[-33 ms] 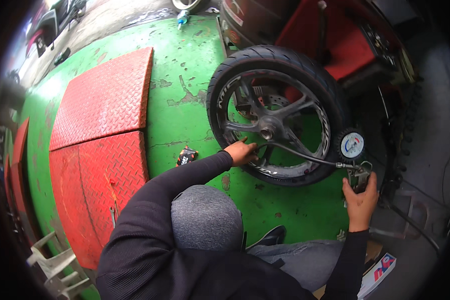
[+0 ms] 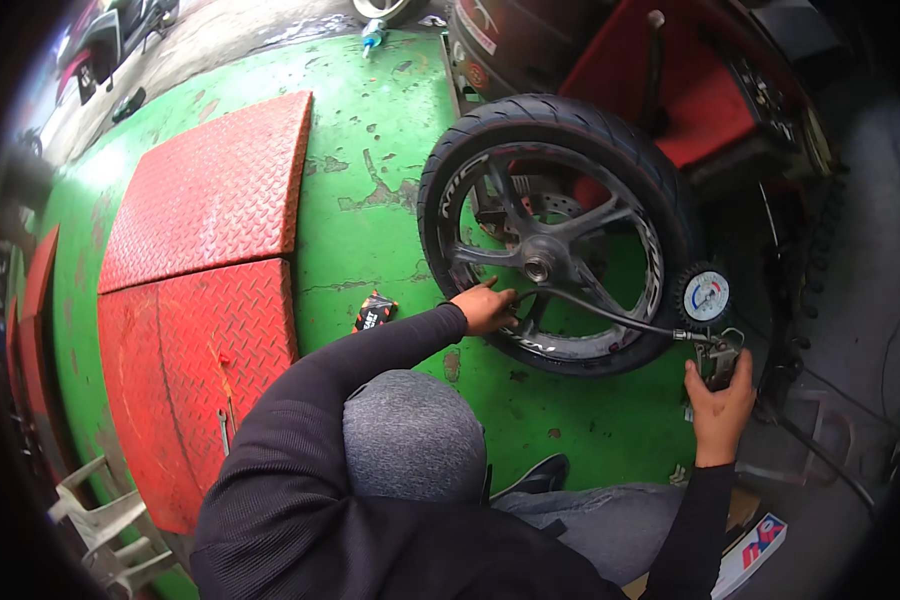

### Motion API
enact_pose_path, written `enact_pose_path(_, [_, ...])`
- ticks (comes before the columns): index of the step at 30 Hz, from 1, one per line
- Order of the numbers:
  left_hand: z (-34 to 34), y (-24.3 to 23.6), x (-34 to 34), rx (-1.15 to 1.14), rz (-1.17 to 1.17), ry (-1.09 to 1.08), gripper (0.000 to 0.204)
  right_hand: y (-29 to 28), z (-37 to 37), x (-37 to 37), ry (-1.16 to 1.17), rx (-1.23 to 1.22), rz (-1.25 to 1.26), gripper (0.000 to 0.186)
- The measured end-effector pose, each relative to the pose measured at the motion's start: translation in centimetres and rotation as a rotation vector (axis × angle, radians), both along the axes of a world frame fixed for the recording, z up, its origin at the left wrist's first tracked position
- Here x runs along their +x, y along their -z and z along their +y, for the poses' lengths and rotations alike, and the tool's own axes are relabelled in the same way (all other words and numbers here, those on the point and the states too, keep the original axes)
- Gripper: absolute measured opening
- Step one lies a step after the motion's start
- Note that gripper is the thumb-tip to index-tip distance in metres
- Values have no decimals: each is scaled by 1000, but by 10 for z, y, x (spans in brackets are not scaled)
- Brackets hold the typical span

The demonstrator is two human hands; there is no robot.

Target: Applying sealant and inflating a motorcycle tire.

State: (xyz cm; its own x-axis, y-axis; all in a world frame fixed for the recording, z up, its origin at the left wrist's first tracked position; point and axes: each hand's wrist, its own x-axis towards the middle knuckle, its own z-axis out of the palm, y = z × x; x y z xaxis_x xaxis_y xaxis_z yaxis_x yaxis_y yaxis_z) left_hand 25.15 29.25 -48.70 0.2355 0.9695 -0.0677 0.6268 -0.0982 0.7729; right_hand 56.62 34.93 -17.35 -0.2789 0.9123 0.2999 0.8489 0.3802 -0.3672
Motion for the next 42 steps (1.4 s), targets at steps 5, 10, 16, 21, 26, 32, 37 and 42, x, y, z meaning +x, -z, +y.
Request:
enact_pose_path(5, [-8, -3, 2, 58, -128, -96, 44, 4, 3, -7, -91, -31, 56, 43])
enact_pose_path(10, [-7, -7, 6, 75, -191, -112, 37, 7, 14, 6, -136, -105, 84, 30])
enact_pose_path(16, [-4, -14, 5, 1, -151, -71, 33, 8, 20, 7, -135, -105, 95, 23])
enact_pose_path(21, [-3, -5, 5, -2, -143, -73, 33, 10, 24, 8, -113, -121, 64, 18])
enact_pose_path(26, [-4, -2, 5, 7, -186, -82, 33, 14, 25, 10, -138, -110, 74, 16])
enact_pose_path(32, [-6, -6, 6, 6, -164, -94, 36, 21, 29, 16, -97, -206, 170, 16])
enact_pose_path(37, [-6, 2, 7, 46, -160, -112, 40, 31, 36, 28, -94, -233, 179, 15])
enact_pose_path(42, [-7, 0, 8, 71, -186, -131, 41, 38, 42, 32, -176, -131, 141, 11])
